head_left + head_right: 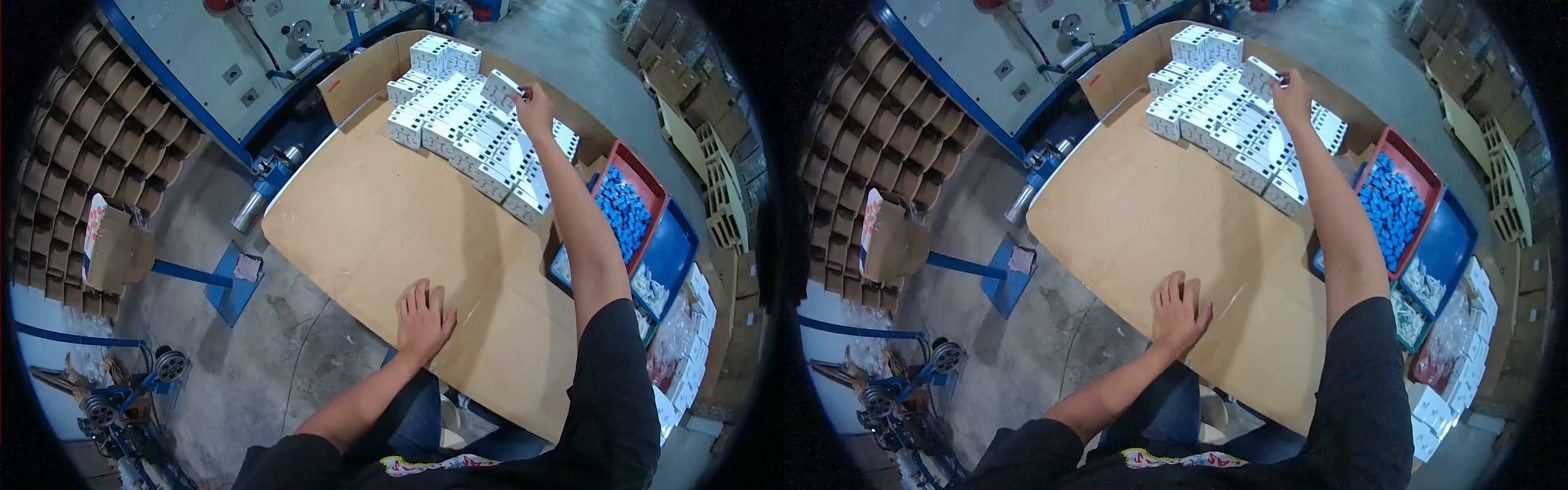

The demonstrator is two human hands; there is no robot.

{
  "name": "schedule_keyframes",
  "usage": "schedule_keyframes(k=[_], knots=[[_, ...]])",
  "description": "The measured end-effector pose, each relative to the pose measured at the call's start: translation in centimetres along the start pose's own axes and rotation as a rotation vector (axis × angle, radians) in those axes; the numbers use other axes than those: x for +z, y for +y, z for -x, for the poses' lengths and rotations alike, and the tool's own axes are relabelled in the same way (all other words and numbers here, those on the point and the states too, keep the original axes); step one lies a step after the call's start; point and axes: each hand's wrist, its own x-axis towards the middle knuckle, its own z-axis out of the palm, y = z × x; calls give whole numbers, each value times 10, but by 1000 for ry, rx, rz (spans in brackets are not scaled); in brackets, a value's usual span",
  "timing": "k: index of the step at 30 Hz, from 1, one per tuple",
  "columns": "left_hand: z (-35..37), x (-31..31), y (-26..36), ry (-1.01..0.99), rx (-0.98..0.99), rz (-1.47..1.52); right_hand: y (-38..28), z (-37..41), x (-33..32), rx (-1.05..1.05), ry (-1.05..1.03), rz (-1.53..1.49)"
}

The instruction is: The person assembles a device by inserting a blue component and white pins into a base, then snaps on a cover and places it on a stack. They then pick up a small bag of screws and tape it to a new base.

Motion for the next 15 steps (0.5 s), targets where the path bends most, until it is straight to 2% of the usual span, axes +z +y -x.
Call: schedule_keyframes(k=[3,5,15], knots=[[-5,-1,1,-36,-24,-24,7,-33,42,70,-14,-1],[-6,2,-1,-15,-13,19,14,-53,65,-36,14,71],[-1,18,-5,-100,-48,13,30,-97,139,-72,4,72]])
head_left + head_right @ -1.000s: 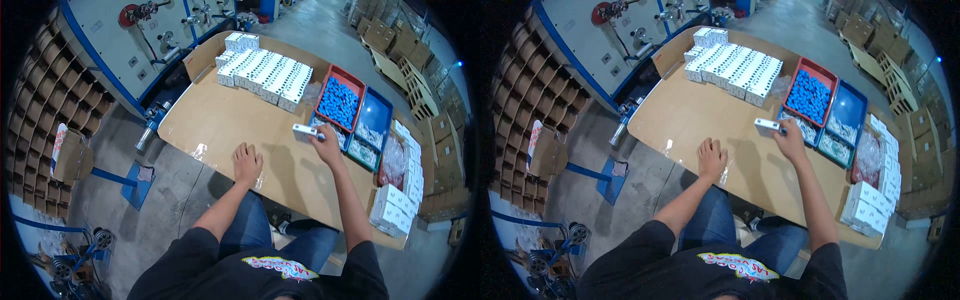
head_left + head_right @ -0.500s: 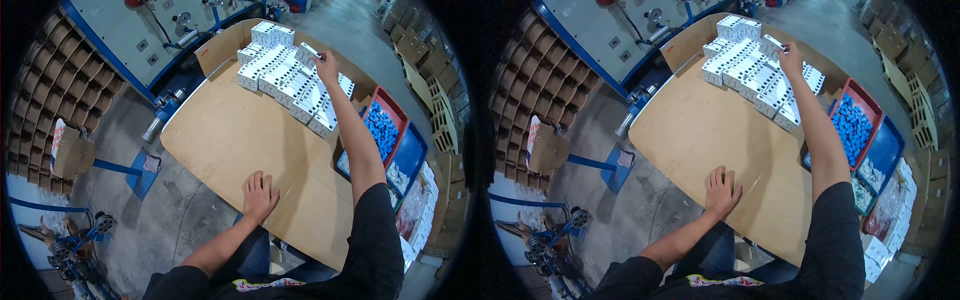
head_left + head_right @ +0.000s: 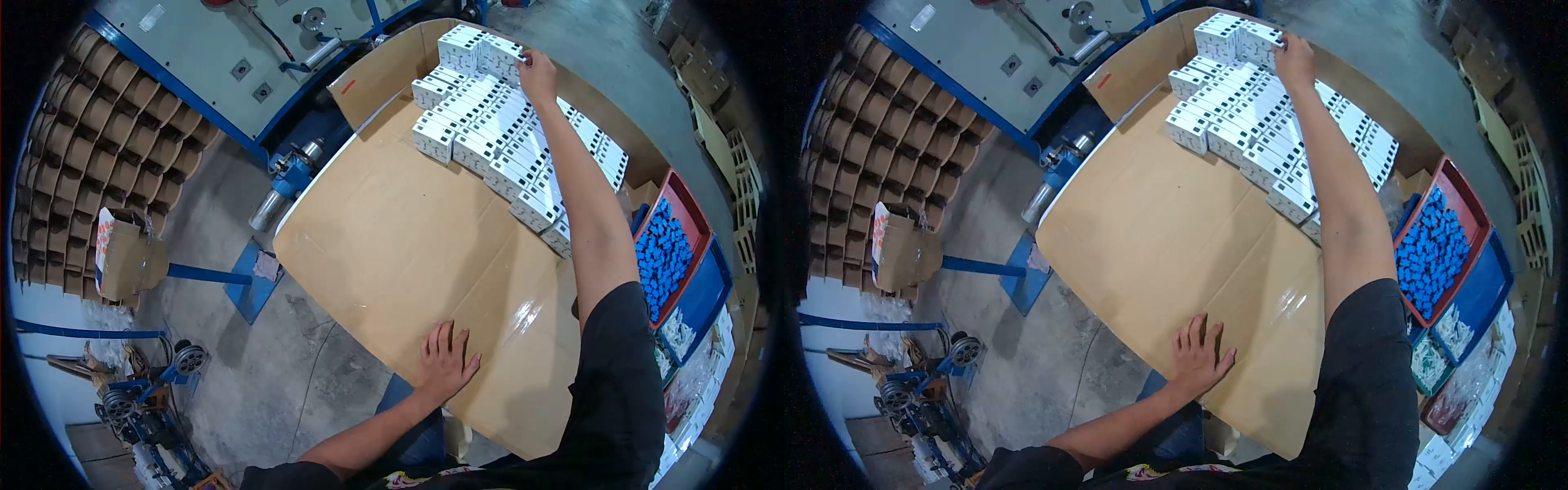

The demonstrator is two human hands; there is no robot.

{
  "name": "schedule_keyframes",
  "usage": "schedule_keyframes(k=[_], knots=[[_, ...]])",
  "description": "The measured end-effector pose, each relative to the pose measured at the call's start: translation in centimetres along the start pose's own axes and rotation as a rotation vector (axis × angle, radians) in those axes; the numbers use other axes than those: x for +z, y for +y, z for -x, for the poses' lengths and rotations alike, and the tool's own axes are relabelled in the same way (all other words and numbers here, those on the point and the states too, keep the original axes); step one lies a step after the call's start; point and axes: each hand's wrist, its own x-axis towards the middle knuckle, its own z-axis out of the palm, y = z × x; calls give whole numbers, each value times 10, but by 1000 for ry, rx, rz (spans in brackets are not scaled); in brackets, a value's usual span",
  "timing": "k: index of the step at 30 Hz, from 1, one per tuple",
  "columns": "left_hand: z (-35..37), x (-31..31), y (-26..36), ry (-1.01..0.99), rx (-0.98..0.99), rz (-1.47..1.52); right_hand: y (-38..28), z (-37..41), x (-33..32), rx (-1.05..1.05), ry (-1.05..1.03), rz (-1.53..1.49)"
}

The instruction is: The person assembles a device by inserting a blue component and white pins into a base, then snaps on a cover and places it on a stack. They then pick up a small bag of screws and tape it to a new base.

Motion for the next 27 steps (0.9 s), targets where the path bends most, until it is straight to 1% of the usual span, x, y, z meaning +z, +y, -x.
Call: schedule_keyframes(k=[2,9,15,18,20,21,22,26,27], knots=[[0,1,0,4,-1,10,4,-1,9,6,10,45],[-2,-3,0,-18,-2,30,-6,-1,15,0,-19,44],[-1,-1,-1,10,3,32,-12,-3,22,41,5,69],[-2,-6,1,9,3,13,-11,-11,24,65,-15,56],[-2,-8,2,27,1,6,-11,-2,25,104,14,-1],[-2,-8,3,31,1,14,-12,5,25,46,115,36],[-2,-9,3,36,8,18,-15,13,19,42,122,40],[0,-9,5,35,8,33,-24,69,-15,52,61,-11],[-1,-11,4,37,13,41,-33,93,-33,115,39,-90]])
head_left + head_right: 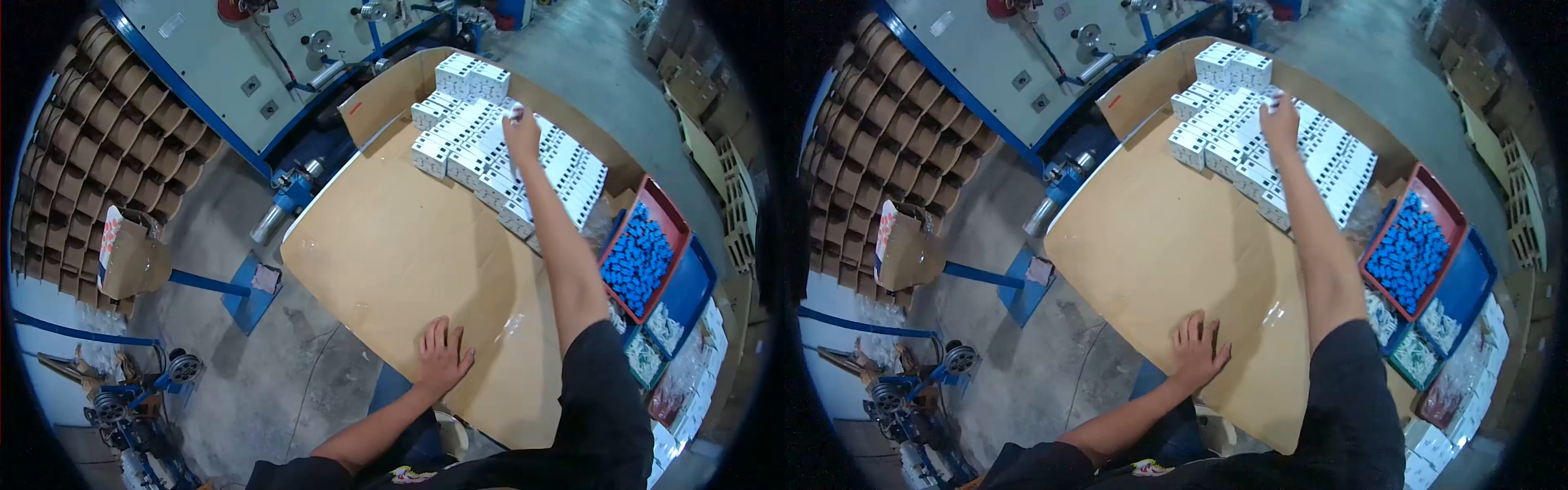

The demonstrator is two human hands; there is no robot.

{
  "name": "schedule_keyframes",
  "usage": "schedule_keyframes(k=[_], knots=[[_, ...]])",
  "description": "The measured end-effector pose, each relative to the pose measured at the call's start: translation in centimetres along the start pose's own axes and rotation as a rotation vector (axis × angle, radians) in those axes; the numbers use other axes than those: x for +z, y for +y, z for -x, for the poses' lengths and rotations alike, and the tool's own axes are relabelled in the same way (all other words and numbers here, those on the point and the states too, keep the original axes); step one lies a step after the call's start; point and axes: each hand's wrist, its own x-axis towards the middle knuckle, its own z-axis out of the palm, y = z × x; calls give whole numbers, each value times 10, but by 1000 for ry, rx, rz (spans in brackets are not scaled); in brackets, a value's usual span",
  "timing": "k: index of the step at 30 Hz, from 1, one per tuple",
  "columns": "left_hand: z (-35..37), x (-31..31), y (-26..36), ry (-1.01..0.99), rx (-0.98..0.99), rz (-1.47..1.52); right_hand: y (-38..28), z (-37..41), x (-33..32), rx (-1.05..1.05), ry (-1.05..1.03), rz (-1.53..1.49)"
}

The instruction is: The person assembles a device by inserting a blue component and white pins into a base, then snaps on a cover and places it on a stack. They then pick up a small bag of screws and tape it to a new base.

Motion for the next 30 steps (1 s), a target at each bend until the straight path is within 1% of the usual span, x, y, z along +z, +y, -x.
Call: schedule_keyframes(k=[1,2,3,4,5,6,7,8,9,10,12,13,15,17,18,20,22,23,24,25,26,27,28,29,30], knots=[[0,-2,-2,11,14,12,-11,29,-20,61,-21,-79],[-1,-5,-4,4,12,-25,-20,63,-43,66,-18,-75],[3,-9,3,6,22,-51,-17,136,-82,244,-124,-286],[4,-10,3,1,32,-68,-26,181,-108,155,-65,-226],[4,-9,3,7,47,-59,-39,224,-145,412,-225,-369],[3,-8,3,42,46,-51,-24,276,-160,316,-146,-386],[7,-8,3,62,41,-43,-35,324,-191,513,-195,-430],[8,-9,4,71,50,-55,-45,372,-218,536,-140,-477],[10,-8,3,59,58,-48,-58,414,-250,607,-184,-418],[11,-6,1,90,56,-35,-70,451,-280,678,-229,-359],[12,5,-3,141,62,-17,-83,516,-330,646,-302,-346],[13,9,-5,160,63,-15,-88,530,-352,656,-290,-333],[16,5,-1,182,63,14,-102,567,-404,557,-419,-205],[18,2,-2,368,139,128,-105,586,-439,560,-377,-201],[23,2,2,359,133,125,-104,594,-454,574,-346,-177],[42,2,14,143,51,671,-103,604,-475,614,-256,-157],[85,-7,55,-334,-59,1139,-107,612,-492,672,-164,-116],[119,-71,112,-537,-200,1448,-103,616,-494,678,-170,-126],[147,-124,153,-861,-350,1656,-96,624,-496,704,-119,-178],[164,-170,176,-1267,-140,1712,-88,636,-496,736,-75,-228],[188,-203,202,-1416,27,1815,-71,647,-491,749,-67,-280],[196,-230,221,-1624,339,1888,-55,655,-481,755,-56,-333],[209,-258,240,-1810,327,1953,-77,645,-482,732,-79,-332],[212,-276,259,-1959,564,2027,-92,637,-480,691,-109,-307],[235,-280,274,-1645,681,2213,-96,633,-475,670,-122,-312]])
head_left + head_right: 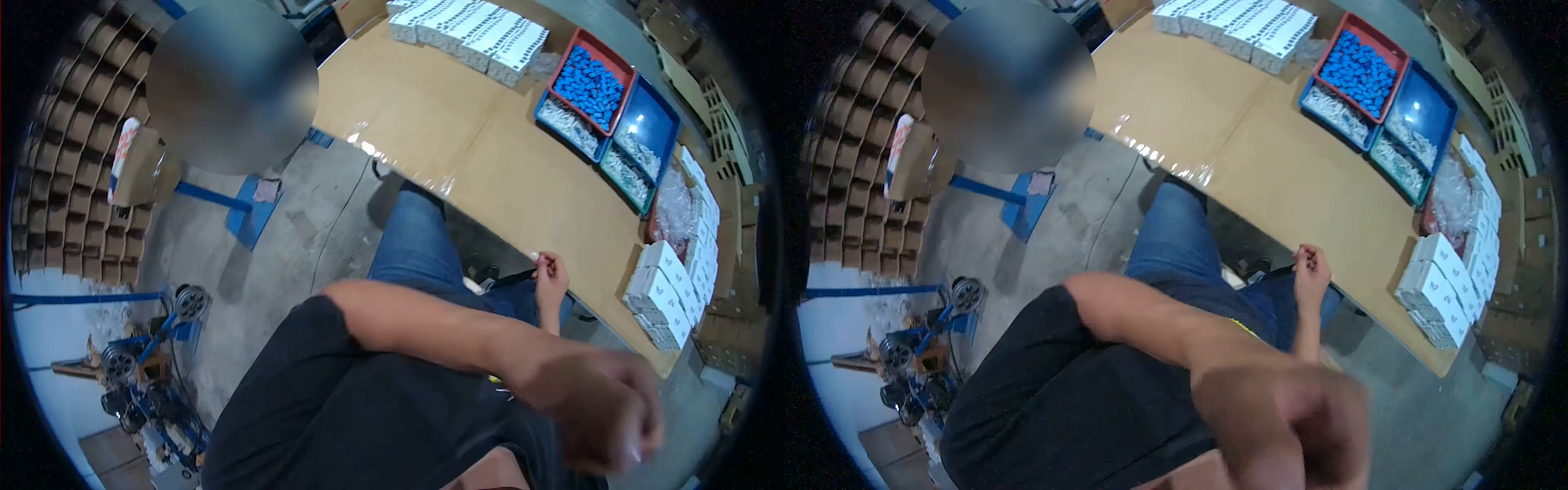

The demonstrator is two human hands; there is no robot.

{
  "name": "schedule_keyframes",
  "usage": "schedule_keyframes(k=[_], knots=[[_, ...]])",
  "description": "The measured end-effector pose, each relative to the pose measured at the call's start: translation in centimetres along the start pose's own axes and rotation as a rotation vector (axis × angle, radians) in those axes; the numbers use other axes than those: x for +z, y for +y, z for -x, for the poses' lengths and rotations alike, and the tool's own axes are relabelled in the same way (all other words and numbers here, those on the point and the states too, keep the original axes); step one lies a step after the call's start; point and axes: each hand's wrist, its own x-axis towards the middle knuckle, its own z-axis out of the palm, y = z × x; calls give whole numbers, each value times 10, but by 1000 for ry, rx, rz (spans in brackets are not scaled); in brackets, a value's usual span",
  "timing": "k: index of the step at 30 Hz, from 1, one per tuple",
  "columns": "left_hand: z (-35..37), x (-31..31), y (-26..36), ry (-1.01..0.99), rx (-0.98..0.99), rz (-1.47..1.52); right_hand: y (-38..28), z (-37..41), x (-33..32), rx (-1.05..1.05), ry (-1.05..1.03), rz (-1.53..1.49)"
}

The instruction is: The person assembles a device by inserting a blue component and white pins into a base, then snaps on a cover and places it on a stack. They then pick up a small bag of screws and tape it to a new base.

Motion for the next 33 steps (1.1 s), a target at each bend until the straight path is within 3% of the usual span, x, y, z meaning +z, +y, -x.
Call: schedule_keyframes(k=[1,2,4,10,20,26,29,30,31,33], knots=[[-9,12,-26,12,242,-109,-3,0,2,-23,-12,2],[-23,11,-42,20,241,-121,-12,2,3,-26,-23,-8],[-45,7,-63,-458,222,-58,-27,5,2,-42,11,-16],[-54,25,-72,-479,328,-62,-8,18,-16,-38,52,-103],[-78,9,-40,-639,-33,93,18,24,-44,53,119,-162],[-74,-31,-34,-285,-353,-11,21,8,-70,41,170,-177],[-75,-69,-29,-214,-492,-29,12,6,-77,76,274,-140],[-55,-93,-42,-110,-480,-42,14,9,-83,74,271,-113],[-45,-108,-34,52,-667,-122,12,8,-87,69,277,-88],[-9,-151,-50,293,-727,-355,4,10,-96,42,312,-95]])
